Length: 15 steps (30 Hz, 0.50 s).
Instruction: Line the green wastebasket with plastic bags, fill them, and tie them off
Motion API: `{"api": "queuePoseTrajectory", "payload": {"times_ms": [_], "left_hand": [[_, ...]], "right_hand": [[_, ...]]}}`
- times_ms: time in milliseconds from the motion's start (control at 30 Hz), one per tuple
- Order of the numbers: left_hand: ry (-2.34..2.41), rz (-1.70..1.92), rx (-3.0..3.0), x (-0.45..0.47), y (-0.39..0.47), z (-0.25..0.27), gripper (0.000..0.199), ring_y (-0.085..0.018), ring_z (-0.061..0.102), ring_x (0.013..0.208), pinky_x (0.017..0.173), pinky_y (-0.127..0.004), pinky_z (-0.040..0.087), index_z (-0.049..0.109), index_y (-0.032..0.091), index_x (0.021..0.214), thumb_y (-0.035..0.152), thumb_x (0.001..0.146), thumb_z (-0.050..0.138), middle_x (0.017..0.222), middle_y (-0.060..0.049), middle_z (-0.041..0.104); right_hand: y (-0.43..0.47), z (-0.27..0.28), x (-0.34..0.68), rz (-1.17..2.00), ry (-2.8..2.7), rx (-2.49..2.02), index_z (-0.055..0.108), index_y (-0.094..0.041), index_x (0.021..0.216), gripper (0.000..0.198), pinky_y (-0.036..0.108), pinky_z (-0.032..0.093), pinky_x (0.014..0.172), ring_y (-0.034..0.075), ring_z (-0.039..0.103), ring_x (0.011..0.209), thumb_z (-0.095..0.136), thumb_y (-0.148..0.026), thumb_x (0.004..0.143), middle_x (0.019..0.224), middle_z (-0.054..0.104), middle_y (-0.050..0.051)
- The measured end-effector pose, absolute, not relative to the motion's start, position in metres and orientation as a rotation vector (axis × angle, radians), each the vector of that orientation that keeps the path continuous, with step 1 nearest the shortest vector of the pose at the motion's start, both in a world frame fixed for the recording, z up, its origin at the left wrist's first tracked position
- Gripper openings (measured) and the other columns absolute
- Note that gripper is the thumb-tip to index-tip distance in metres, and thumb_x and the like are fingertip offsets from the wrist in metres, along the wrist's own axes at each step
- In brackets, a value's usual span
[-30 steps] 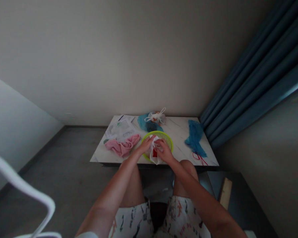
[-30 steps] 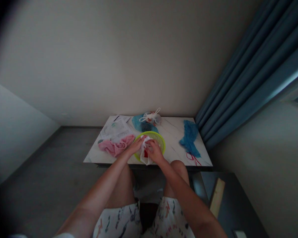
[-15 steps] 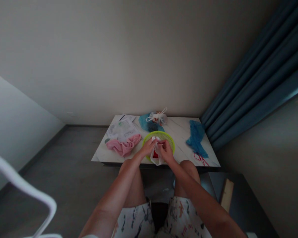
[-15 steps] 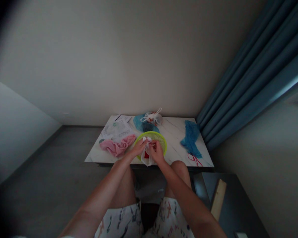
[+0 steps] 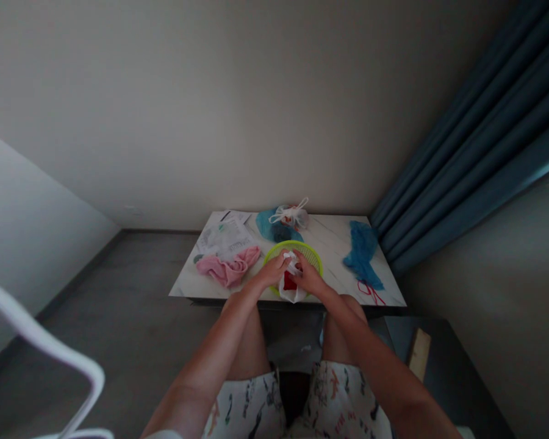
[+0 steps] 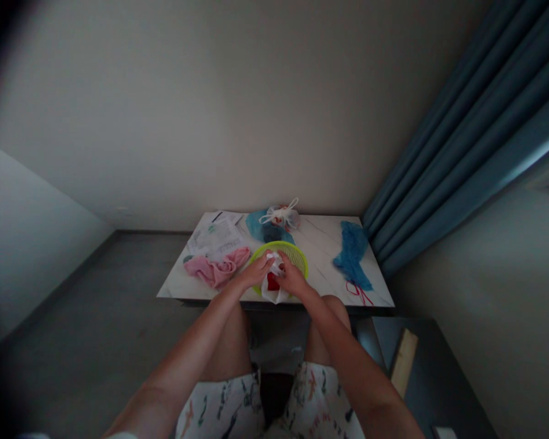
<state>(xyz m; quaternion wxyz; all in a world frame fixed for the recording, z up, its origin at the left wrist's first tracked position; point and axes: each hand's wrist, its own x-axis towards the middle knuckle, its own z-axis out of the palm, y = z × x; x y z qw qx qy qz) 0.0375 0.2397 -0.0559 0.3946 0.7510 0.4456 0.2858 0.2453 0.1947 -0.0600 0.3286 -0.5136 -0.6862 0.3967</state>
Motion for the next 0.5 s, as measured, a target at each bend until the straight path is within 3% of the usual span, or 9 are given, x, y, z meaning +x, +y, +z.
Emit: {"api": "queuePoseTrajectory", "payload": {"times_ms": [267, 400, 500], "left_hand": [[1.020, 0.800, 1.896, 0.034, 0.240, -0.056, 0.038, -0.028, 0.071, 0.122, 0.119, -0.045, 0.052, 0.067, 0.025, 0.128, 0.054, 0.114, 0.047, 0.129, -0.011, 0.076], [0.963, 0.797, 1.865, 0.035, 0.238, -0.049, 0.035, -0.026, 0.070, 0.106, 0.107, -0.042, 0.056, 0.069, 0.024, 0.112, 0.054, 0.112, 0.052, 0.112, -0.008, 0.075], [0.988, 0.868, 1.763, 0.039, 0.236, -0.050, 0.034, -0.026, 0.068, 0.104, 0.103, -0.041, 0.056, 0.068, 0.024, 0.109, 0.056, 0.109, 0.057, 0.108, -0.007, 0.073]], "right_hand": [[0.196, -0.063, 0.245, 1.184, -1.656, -1.062, 0.065, -0.026, 0.155, 0.087, 0.040, 0.068, 0.084, 0.025, 0.080, 0.093, 0.100, -0.037, 0.077, 0.117, 0.083, 0.007], [0.200, -0.061, 0.239, 1.170, -1.472, -0.990, 0.076, -0.026, 0.135, 0.050, 0.040, 0.068, 0.084, 0.024, 0.080, 0.096, 0.080, -0.060, 0.097, 0.116, 0.084, 0.007], [0.203, -0.060, 0.237, 1.055, -1.388, -1.101, 0.078, -0.025, 0.112, 0.045, 0.035, 0.063, 0.076, 0.023, 0.075, 0.083, 0.071, -0.068, 0.101, 0.097, 0.082, 0.005]]}}
